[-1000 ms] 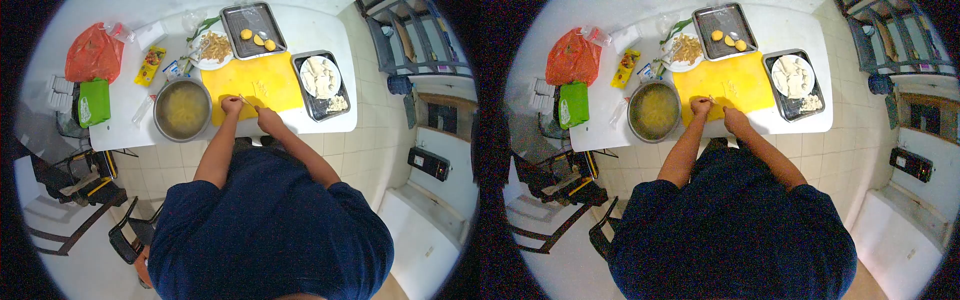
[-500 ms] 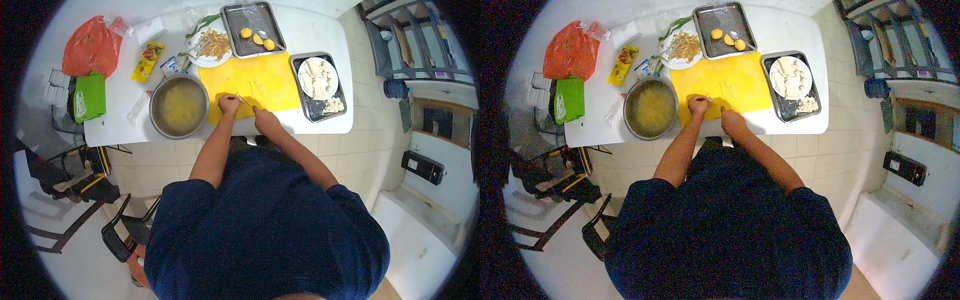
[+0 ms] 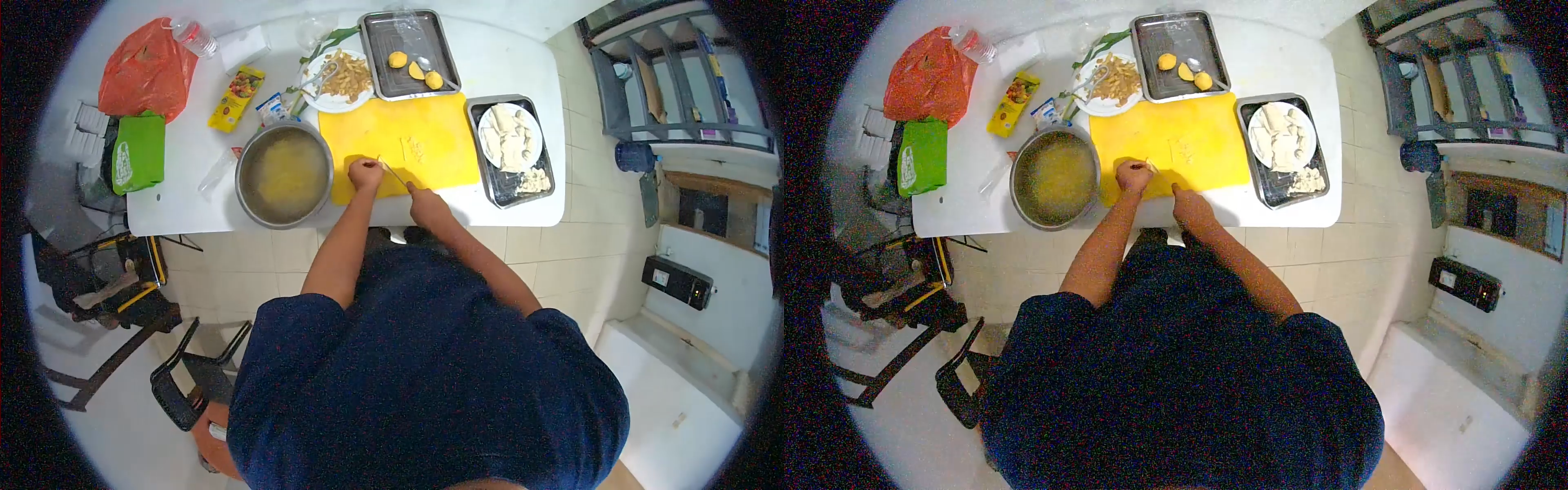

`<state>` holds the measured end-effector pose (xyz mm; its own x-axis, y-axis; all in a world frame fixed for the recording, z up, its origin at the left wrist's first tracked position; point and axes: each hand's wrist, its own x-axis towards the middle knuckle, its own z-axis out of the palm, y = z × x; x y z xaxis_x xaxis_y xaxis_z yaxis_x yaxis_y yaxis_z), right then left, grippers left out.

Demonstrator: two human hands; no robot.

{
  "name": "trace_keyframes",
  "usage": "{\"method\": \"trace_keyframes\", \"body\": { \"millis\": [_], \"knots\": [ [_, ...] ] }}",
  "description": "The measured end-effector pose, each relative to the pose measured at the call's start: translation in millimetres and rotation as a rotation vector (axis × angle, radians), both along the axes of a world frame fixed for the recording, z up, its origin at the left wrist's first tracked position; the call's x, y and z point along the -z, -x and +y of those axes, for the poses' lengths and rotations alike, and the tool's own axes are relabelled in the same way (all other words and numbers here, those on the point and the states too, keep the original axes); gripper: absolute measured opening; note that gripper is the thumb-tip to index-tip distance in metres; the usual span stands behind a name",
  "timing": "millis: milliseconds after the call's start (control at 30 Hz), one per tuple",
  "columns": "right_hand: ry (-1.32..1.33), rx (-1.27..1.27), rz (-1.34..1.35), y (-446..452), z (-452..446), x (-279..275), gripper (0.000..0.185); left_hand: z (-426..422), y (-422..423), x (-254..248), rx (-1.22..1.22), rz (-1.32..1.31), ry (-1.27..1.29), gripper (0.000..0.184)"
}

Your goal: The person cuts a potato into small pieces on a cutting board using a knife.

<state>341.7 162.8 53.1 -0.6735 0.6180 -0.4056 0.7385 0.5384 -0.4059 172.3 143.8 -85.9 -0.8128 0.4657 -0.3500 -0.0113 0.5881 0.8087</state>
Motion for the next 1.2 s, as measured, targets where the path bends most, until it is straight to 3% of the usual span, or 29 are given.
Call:
{"method": "trace_keyframes", "body": {
  "millis": [167, 267, 367, 467, 667, 733, 933, 1033, 1133, 1200],
  "knots": [
    [0.072, 0.022, -0.047, -20.6, -12.7, 12.8, 0.058, -1.4, 4.2, -17.5, 0.003, -0.093, 0.02, 0.003],
    [0.056, 0.024, -0.014, -33.4, -15.6, 29.2, 0.059, -1.8, 3.4, 3.6, 0.017, 0.04, -0.005, 0.003],
    [0.025, 0.011, 0.069, -38.7, -16.1, 59.8, 0.061, -3.0, 6.8, -32.7, 0.097, -0.022, 0.036, 0.005],
    [0.014, 0.028, 0.133, -29.6, -11.8, 67.4, 0.062, -1.2, 8.3, -11.7, -0.002, -0.249, -0.045, 0.005],
    [0.02, 0.009, 0.097, -3.7, 1.0, 75.1, 0.065, -0.9, 8.4, 13.7, 0.006, -0.136, -0.006, 0.005],
    [-0.037, -0.009, 0.111, -5.9, -3.4, 78.9, 0.066, -2.6, 3.9, -10.2, 0.001, -0.085, 0.047, 0.004],
    [-0.176, -0.052, -0.019, -14.5, -1.6, 58.1, 0.064, 0.2, 2.6, -21.2, -0.012, -0.024, 0.07, 0.005],
    [-0.069, 0.043, -0.076, -21.3, 6.5, 58.7, 0.061, -0.7, 3.4, -4.7, -0.045, -0.073, 0.042, 0.006],
    [-0.155, 0.08, 0.124, -47.7, 15.1, 83.8, 0.057, -1.7, 2.5, -9.4, -0.024, -0.028, -0.021, 0.009],
    [-0.085, 0.12, 0.059, -63.7, 22.1, 72.5, 0.053, -3.7, -1.7, -24.9, 0.006, -0.055, -0.06, 0.012]
  ]
}}
